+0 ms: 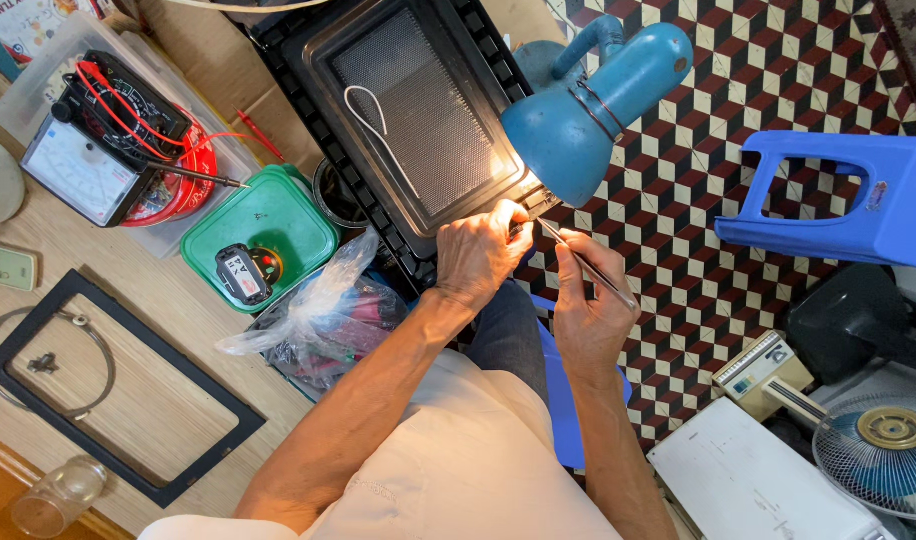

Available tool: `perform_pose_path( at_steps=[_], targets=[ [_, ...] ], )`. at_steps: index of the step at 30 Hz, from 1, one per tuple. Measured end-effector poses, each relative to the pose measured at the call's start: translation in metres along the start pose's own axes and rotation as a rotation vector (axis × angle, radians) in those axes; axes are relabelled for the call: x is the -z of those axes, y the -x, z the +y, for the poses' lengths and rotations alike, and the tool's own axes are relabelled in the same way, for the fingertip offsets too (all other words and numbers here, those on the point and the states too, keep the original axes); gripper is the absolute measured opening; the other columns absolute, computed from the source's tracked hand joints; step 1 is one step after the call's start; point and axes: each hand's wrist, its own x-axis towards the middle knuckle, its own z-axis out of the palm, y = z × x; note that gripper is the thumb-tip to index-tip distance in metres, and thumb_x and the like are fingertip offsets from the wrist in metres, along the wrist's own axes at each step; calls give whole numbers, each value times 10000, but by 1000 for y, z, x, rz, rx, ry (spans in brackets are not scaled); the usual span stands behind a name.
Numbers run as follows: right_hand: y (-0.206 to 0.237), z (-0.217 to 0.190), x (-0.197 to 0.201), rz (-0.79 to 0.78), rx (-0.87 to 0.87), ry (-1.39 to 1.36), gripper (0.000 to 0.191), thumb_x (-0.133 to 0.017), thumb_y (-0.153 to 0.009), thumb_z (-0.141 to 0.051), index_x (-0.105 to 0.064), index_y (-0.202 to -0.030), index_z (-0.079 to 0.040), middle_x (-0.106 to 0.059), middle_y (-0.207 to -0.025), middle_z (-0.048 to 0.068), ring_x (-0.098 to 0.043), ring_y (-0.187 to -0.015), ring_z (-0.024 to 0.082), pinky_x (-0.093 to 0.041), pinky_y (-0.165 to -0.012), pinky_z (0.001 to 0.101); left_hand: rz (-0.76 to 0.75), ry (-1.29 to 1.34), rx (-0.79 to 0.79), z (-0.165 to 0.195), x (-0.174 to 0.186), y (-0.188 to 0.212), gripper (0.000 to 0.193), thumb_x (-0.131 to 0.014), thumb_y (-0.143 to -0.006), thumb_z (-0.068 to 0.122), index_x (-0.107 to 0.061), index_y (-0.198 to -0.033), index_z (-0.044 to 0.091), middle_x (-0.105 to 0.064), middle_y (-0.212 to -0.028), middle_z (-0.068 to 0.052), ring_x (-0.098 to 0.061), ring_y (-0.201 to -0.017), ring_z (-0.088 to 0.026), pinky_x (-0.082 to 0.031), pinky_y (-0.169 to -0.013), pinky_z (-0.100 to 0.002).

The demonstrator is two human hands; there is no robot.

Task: The person uses a metal tool to adjust a small component inside the open door of a microwave oven. They then close the door, reposition the microwave, and open it again to continue working on the door hinge area.

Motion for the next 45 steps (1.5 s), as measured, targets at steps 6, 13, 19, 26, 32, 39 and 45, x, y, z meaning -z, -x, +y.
perform_pose_path(
  at_steps=[6,13,19,26,32,39,45],
  targets=[
    [-6,2,-5,-58,69,159,120,-709,-999,-11,-691,-1118,-15,-733,-995,87,-675,-797,102,-545,-631,232,-39,-1,47,0,1,-5,154,-716,-919,282,-709,-953,132,-696,-625,-63,-693,-553,-243,-511,-522,-411],
    [-13,4,-2,-97,137,210,118,-702,-1007,-8,-677,-1121,-22,-736,-1014,93,-715,-857,150,-594,-719,286,-35,12,25,1,-1,-4,143,-710,-924,261,-706,-959,122,-696,-626,-48,-691,-547,-215,-516,-518,-390],
    [-12,7,-3,-116,112,209,102,-691,-1002,14,-651,-1094,-5,-719,-992,100,-715,-809,168,-584,-674,293,-30,20,23,2,-3,-6,151,-720,-910,269,-708,-954,125,-699,-640,-60,-697,-565,-239,-518,-527,-401],
    [-13,22,-5,-150,255,256,124,-687,-989,54,-629,-1096,27,-669,-1020,124,-715,-844,220,-596,-701,309,15,-37,-3,3,-12,-5,151,-728,-914,276,-706,-894,127,-711,-680,-77,-702,-608,-280,-508,-534,-428],
    [-8,24,-4,-102,221,208,123,-686,-988,65,-613,-1079,29,-661,-990,120,-712,-824,229,-589,-690,325,49,-17,-93,3,-10,4,125,-707,-940,238,-695,-903,119,-694,-694,-72,-697,-638,-267,-515,-561,-414],
    [-4,21,-7,-87,273,253,148,-701,-983,63,-597,-1080,21,-655,-1017,116,-722,-881,264,-606,-737,342,23,-15,-57,8,-6,7,122,-705,-958,236,-691,-925,120,-692,-705,-60,-697,-648,-244,-518,-572,-401],
    [-4,13,-5,-142,429,423,256,-710,-897,91,-629,-1127,14,-656,-1167,123,-698,-1005,286,-602,-809,372,68,-1,-47,14,-8,3,150,-725,-911,264,-679,-967,133,-697,-720,-66,-705,-674,-266,-519,-577,-418]
  ],
)
